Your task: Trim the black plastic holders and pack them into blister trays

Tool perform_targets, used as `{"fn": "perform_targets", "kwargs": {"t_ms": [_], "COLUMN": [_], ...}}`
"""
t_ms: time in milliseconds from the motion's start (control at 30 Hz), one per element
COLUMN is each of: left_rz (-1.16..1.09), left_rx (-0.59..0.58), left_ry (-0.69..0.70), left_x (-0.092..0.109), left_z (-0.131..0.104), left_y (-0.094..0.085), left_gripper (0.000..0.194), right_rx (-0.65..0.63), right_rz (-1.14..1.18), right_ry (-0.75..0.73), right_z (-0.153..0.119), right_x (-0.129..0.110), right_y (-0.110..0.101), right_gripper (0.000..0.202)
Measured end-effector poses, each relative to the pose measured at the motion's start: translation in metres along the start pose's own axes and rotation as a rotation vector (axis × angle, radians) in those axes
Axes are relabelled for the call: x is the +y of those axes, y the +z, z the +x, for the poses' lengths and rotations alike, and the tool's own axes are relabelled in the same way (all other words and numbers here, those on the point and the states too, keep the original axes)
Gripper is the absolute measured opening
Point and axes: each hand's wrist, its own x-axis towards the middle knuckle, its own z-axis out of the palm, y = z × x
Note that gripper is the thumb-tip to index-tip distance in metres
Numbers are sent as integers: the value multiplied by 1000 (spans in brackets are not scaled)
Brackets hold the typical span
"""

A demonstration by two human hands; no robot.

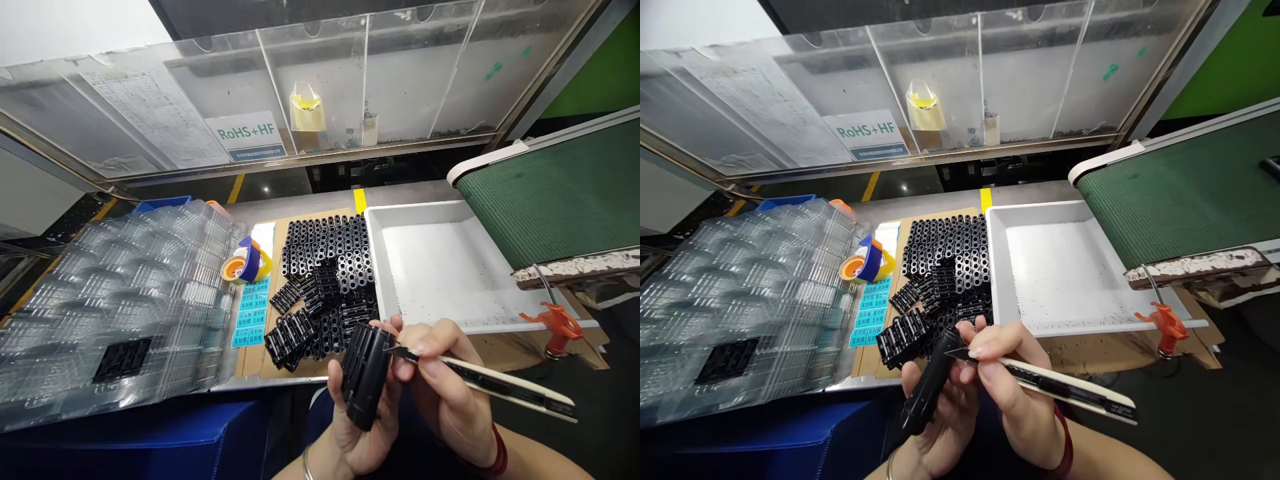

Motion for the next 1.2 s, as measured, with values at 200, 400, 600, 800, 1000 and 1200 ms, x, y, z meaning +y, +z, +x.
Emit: {"fn": "perform_targets", "kwargs": {"t_ms": [200,400,600,800,1000,1200], "left_rz": [55,109,47,-65,-161,-230], "left_rx": [50,69,-44,-149,-218,-262], "left_ry": [266,319,156,-17,-188,-286], "left_x": [14,36,47,46,47,49], "left_z": [2,-6,-9,-9,-7,-5], "left_y": [1,12,16,10,2,-1], "left_gripper": [75,103,86,97,103,107], "right_rx": [115,-11,-42,-99,-130,-141], "right_rz": [19,-198,-71,29,57,74], "right_ry": [-2,234,512,754,864,895], "right_z": [17,22,15,9,9,11], "right_x": [-14,-24,-17,-9,-2,-4], "right_y": [-18,-43,-36,-26,-18,-18], "right_gripper": [5,23,28,39,40,41]}}
